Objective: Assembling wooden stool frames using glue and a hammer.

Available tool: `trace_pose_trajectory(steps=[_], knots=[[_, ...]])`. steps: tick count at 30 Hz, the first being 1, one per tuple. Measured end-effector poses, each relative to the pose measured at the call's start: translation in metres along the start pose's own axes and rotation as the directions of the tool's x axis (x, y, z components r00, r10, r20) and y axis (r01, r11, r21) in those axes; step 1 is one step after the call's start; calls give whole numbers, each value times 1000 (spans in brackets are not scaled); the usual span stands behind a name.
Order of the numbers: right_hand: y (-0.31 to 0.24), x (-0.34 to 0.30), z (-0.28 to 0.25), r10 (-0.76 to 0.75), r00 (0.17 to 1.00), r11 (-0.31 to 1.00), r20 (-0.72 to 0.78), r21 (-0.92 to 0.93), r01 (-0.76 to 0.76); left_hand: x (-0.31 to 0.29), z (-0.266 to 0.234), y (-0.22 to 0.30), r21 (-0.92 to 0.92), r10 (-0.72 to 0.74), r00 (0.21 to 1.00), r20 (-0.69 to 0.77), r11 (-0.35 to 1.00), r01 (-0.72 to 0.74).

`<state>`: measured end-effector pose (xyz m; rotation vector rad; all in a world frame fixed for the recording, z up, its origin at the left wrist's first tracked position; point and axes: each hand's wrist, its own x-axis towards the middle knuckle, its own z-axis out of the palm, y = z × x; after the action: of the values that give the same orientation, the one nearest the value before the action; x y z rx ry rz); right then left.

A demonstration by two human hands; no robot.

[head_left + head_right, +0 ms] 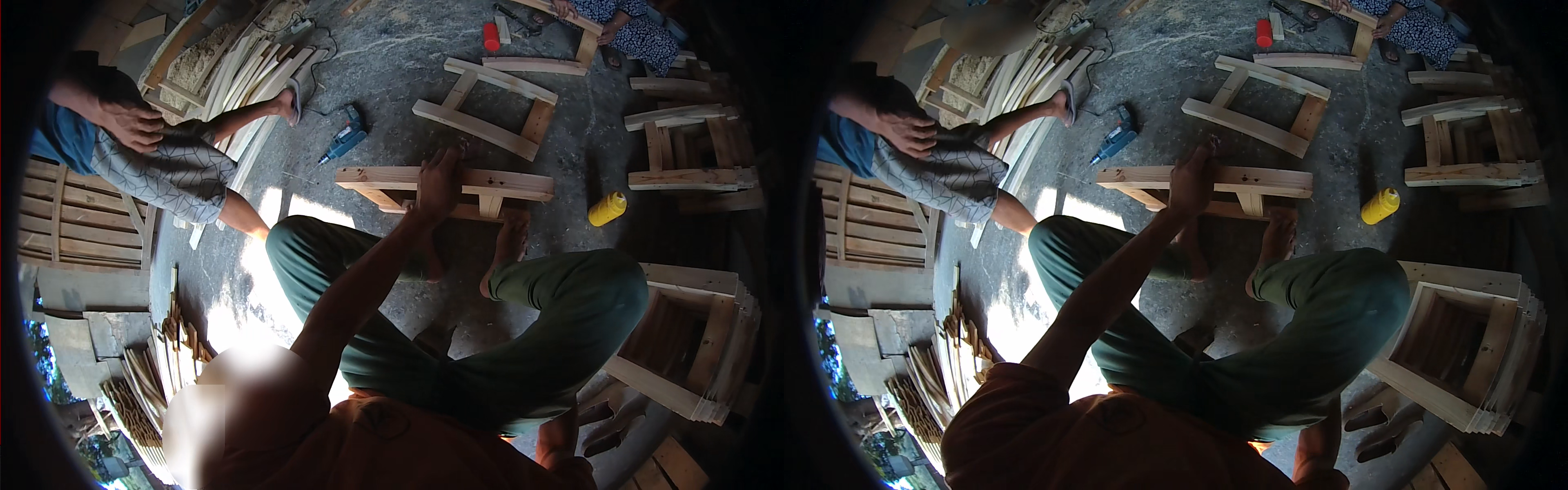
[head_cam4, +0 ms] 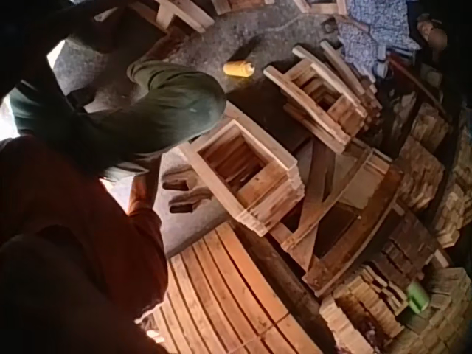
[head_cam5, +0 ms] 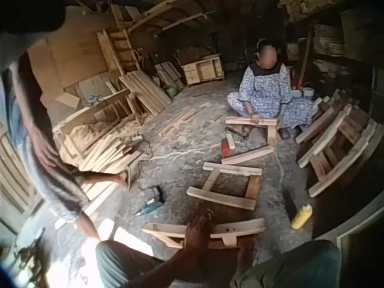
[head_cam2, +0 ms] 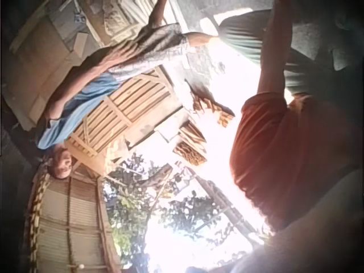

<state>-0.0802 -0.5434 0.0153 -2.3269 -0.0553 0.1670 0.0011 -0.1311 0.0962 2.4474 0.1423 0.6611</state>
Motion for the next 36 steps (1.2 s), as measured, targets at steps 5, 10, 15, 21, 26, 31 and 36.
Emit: trace_pose_trajectory(steps=[5, 10, 15, 21, 26, 31, 36], knots=[[-12, 36, 36, -58, 997, 996, 46, -66, 61, 7, 7, -10, -15, 51, 998, 35, 999, -51], [-21, 89, 73, -124, 989, 981, 77, -139, 133, 38, 19, -20, 57, 86, 996, 1, 995, -86], [-34, 154, 119, -278, 949, 942, 149, -149, 300, 79, 34, -31, 28, 7, 1000, 9, 1000, -7], [-51, 226, 188, -414, 824, 819, 387, -237, 522, 108, 44, -46, 29, -12, 998, 65, 1000, 10], [-55, 256, 192, -383, 691, 781, 614, -185, 597, 135, 53, -75, 48, -30, 997, 74, 998, 26], [-93, 228, 164, -593, 658, 698, 464, -110, 707, 171, 29, -122, 35, -111, 990, -86, 993, 114], [-135, 188, 140, -591, 688, 692, 421, -173, 701, 123, 5, -114, -94, -163, 924, -346, 986, 139]])
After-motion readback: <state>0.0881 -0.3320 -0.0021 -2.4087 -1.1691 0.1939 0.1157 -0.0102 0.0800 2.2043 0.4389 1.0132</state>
